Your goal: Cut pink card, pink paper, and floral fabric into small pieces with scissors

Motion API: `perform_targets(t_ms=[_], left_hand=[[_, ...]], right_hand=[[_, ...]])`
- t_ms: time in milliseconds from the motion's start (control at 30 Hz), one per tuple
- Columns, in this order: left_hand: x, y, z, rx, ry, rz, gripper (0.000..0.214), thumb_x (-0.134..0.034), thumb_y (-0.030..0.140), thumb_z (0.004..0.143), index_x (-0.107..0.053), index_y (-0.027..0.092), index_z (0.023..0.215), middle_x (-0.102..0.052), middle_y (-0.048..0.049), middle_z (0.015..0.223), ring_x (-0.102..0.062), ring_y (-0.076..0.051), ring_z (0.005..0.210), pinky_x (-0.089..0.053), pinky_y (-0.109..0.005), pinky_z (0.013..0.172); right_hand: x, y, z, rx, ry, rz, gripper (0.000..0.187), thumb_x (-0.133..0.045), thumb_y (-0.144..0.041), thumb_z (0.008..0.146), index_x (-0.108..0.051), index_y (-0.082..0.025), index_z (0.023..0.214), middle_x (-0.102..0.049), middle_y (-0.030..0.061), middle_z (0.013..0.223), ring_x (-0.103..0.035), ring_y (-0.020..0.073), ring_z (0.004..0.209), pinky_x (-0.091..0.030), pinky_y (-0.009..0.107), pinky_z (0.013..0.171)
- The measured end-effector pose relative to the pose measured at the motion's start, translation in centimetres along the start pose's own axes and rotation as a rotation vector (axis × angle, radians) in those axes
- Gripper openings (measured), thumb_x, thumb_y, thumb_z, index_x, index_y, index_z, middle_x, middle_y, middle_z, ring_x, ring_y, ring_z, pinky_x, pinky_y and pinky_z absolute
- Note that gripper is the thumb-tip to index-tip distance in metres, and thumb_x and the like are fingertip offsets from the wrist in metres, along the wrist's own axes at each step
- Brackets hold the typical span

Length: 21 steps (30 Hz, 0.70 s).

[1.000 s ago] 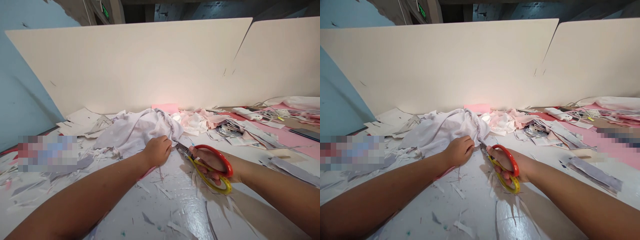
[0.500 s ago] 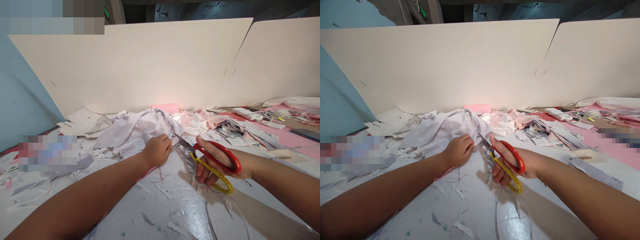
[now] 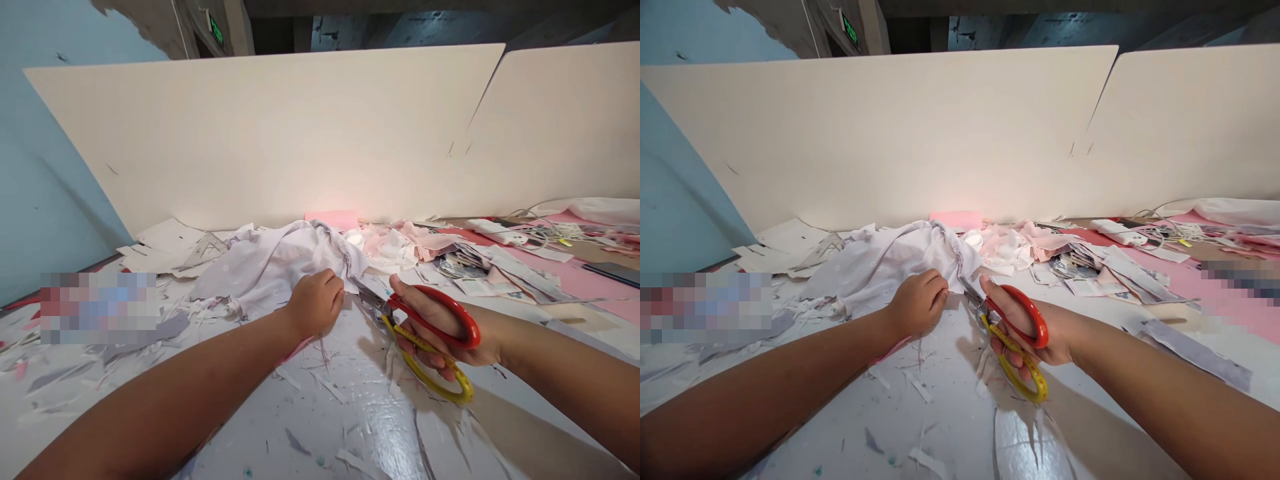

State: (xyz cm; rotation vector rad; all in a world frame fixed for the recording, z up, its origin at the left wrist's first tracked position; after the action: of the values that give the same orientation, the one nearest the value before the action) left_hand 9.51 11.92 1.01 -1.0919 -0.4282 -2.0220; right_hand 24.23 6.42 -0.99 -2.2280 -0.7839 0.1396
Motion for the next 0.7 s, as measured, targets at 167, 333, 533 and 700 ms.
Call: perform_targets(t_ms=[167,333,533,700], left_hand=[[-0.2,0.1,-0.1,-0.029,-0.011,-0.001,0.018,-0.036,0.021,0.079,-0.052,0.018,0.072,-0.05,-0.0019,0.073,-0.045,-0.012,0.061,-0.033,-0.027,0.058],[-0.2,0.3,-0.1,-0.06,0.001,-0.01,0.017,-0.036,0.02,0.079,-0.052,0.018,0.072,-0.049,-0.0015,0.072,-0.045,-0.012,0.063,-0.032,-0.027,0.057],[0.0,0.5,-0.2,-0.074,0.007,-0.008,0.016,-0.036,0.02,0.079,-0.051,0.018,0.072,-0.049,-0.0013,0.072,-0.045,-0.012,0.062,-0.032,-0.027,0.057],[0.1,0.4,-0.1,-0.072,0.005,-0.013,0.018,-0.035,0.02,0.079,-0.051,0.017,0.072,-0.049,-0.0017,0.072,-0.045,-0.013,0.063,-0.033,-0.027,0.058]], right_hand=[[0.0,-0.1,0.2,-0.018,0.004,-0.022,0.085,0.0,-0.082,0.057,-0.047,-0.013,0.048,-0.038,0.0009,0.03,-0.035,0.0068,0.024,-0.023,0.017,0.026],[-0.2,-0.6,0.5,0.007,0.025,-0.036,0.084,0.003,-0.082,0.057,-0.045,-0.014,0.047,-0.037,0.0006,0.029,-0.035,0.0078,0.025,-0.032,0.02,0.028],[-0.8,-1.6,-0.2,0.106,0.009,0.015,0.071,-0.011,-0.08,0.063,-0.04,-0.017,0.051,-0.037,-0.0023,0.03,-0.034,0.0061,0.026,-0.039,0.021,0.032],[-1.0,-2.1,-0.3,0.143,0.039,0.063,0.061,-0.021,-0.076,0.067,-0.037,-0.018,0.058,-0.038,-0.0054,0.034,-0.033,0.0055,0.024,-0.032,0.018,0.025]])
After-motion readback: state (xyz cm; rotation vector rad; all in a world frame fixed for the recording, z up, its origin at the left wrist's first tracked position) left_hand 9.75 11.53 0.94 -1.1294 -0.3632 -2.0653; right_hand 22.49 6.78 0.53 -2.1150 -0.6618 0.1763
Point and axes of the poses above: each hand's wrist, its own z-axis towards the middle knuckle, its own x-axis out of the back of the hand, y = z × x, the point moved 6 cm from there along z, towards the middle knuckle
